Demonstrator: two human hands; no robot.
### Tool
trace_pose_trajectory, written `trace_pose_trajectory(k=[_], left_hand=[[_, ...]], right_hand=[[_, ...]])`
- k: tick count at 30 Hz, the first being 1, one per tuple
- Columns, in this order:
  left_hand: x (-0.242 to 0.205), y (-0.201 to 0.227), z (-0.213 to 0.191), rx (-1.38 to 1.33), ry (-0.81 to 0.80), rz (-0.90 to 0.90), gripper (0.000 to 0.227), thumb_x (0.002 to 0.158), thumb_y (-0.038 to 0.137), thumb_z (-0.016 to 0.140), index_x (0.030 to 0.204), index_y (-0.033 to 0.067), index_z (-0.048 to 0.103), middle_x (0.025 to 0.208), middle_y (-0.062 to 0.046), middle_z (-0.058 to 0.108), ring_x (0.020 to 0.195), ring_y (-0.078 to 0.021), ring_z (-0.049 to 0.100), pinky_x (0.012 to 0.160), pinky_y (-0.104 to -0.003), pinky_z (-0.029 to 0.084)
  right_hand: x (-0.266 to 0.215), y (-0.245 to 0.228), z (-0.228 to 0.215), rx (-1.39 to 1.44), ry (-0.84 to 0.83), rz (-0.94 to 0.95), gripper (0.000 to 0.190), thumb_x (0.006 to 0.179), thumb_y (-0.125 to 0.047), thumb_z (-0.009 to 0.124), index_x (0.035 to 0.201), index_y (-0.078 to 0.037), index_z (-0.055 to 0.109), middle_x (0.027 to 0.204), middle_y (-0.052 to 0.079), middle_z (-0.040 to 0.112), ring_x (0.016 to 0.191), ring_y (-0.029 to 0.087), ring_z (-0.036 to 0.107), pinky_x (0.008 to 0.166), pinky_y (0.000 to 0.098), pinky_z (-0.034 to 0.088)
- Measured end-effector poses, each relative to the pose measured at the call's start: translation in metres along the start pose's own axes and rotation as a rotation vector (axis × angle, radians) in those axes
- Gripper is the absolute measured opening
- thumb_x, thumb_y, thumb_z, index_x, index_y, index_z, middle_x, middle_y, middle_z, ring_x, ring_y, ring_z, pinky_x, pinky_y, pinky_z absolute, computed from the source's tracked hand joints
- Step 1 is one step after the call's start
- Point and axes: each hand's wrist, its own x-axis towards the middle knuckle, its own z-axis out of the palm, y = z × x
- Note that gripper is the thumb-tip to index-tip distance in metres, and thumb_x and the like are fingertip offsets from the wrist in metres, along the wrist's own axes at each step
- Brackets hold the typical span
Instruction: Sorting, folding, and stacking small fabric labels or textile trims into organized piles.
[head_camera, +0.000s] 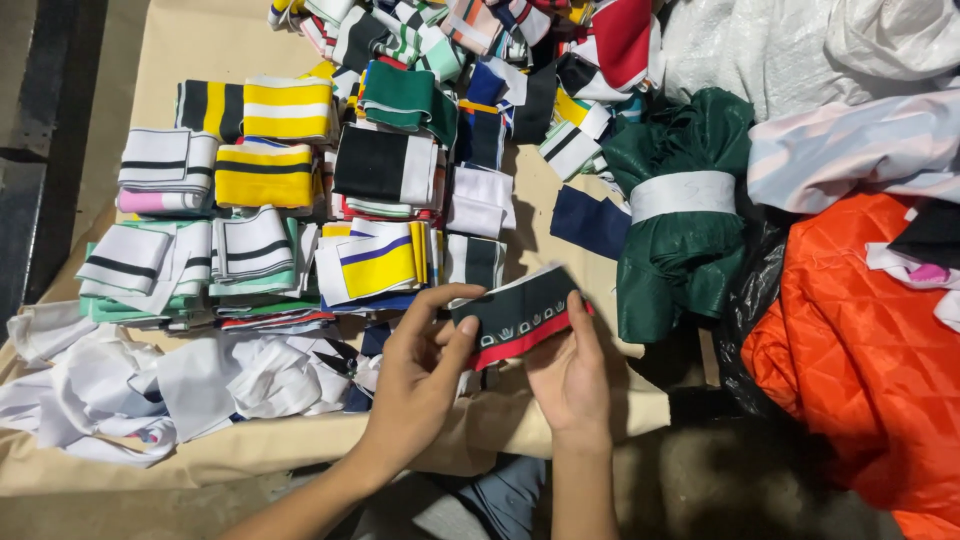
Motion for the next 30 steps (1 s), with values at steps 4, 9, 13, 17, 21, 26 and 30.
trace_pose_trajectory(k=[4, 9, 13, 17, 21, 26, 30], left_hand=[[-0.001, 0.0, -0.014, 0.125, 0.043, 0.005, 0.023, 0.103, 0.02, 0.057, 0.122, 0.0113, 0.067, 0.059, 0.004, 0.041, 0.052, -0.0051, 0.035, 0.049, -0.022, 0.029], [-0.003, -0.012, -0.022, 0.229, 0.033, -0.011, 0.021, 0.102, 0.019, 0.056, 0.109, 0.0128, 0.075, 0.102, -0.004, 0.075, 0.087, -0.0114, 0.065, 0.07, -0.025, 0.051], [-0.001, -0.01, -0.02, 0.214, 0.043, -0.062, 0.022, 0.101, 0.02, 0.059, 0.109, 0.0106, 0.077, 0.086, -0.002, 0.073, 0.068, -0.0083, 0.057, 0.061, -0.022, 0.045], [-0.003, -0.012, -0.014, 0.117, -0.008, -0.112, 0.026, 0.101, 0.018, 0.06, 0.12, 0.0086, 0.074, 0.062, 0.004, 0.044, 0.057, -0.0053, 0.04, 0.054, -0.022, 0.031], [-0.004, -0.009, -0.005, 0.056, -0.074, -0.15, 0.034, 0.102, 0.018, 0.056, 0.133, 0.009, 0.067, 0.065, 0.004, 0.047, 0.058, -0.0057, 0.041, 0.056, -0.022, 0.032], [-0.001, -0.017, -0.002, 0.012, -0.023, -0.181, 0.04, 0.101, 0.023, 0.057, 0.135, 0.006, 0.066, 0.079, 0.002, 0.061, 0.071, -0.0055, 0.051, 0.064, -0.021, 0.044], [-0.001, -0.011, -0.001, -0.032, -0.023, -0.143, 0.038, 0.098, 0.018, 0.065, 0.134, 0.0074, 0.068, 0.068, 0.006, 0.035, 0.063, -0.0032, 0.036, 0.058, -0.019, 0.033]], right_hand=[[0.028, -0.002, -0.042, 0.065, 0.05, -0.174, 0.019, 0.1, -0.008, 0.068, 0.084, -0.018, 0.068, 0.09, -0.008, 0.075, 0.083, -0.005, 0.067, 0.074, 0.0121, 0.054], [0.024, -0.008, -0.034, -0.312, 0.05, -0.376, 0.016, 0.103, -0.015, 0.062, 0.107, -0.002, 0.07, 0.106, 0.006, 0.074, 0.094, 0.004, 0.065, 0.065, 0.0099, 0.048], [0.017, -0.01, -0.021, -0.55, 0.11, -0.485, 0.022, 0.102, -0.02, 0.065, 0.106, 0.0, 0.073, 0.092, 0.002, 0.073, 0.067, -0.001, 0.053, 0.041, 0.0156, 0.028], [0.001, -0.01, -0.008, -0.838, 0.112, -0.733, 0.018, 0.098, -0.016, 0.068, 0.102, 0.001, 0.073, 0.093, 0.007, 0.075, 0.088, 0.013, 0.07, 0.08, 0.0263, 0.059], [-0.019, -0.007, 0.008, -1.188, -0.151, -1.173, 0.008, 0.091, -0.001, 0.075, 0.094, 0.004, 0.07, 0.089, 0.014, 0.072, 0.081, 0.022, 0.07, 0.074, 0.0299, 0.058], [-0.036, -0.001, 0.024, -1.387, -0.333, -1.394, 0.008, 0.088, 0.001, 0.077, 0.095, 0.001, 0.074, 0.09, 0.012, 0.069, 0.079, 0.025, 0.067, 0.074, 0.0349, 0.055], [-0.04, -0.002, 0.026, -1.404, -0.405, -1.367, 0.011, 0.091, -0.005, 0.067, 0.094, 0.002, 0.074, 0.092, 0.012, 0.068, 0.079, 0.025, 0.065, 0.074, 0.0357, 0.051]])
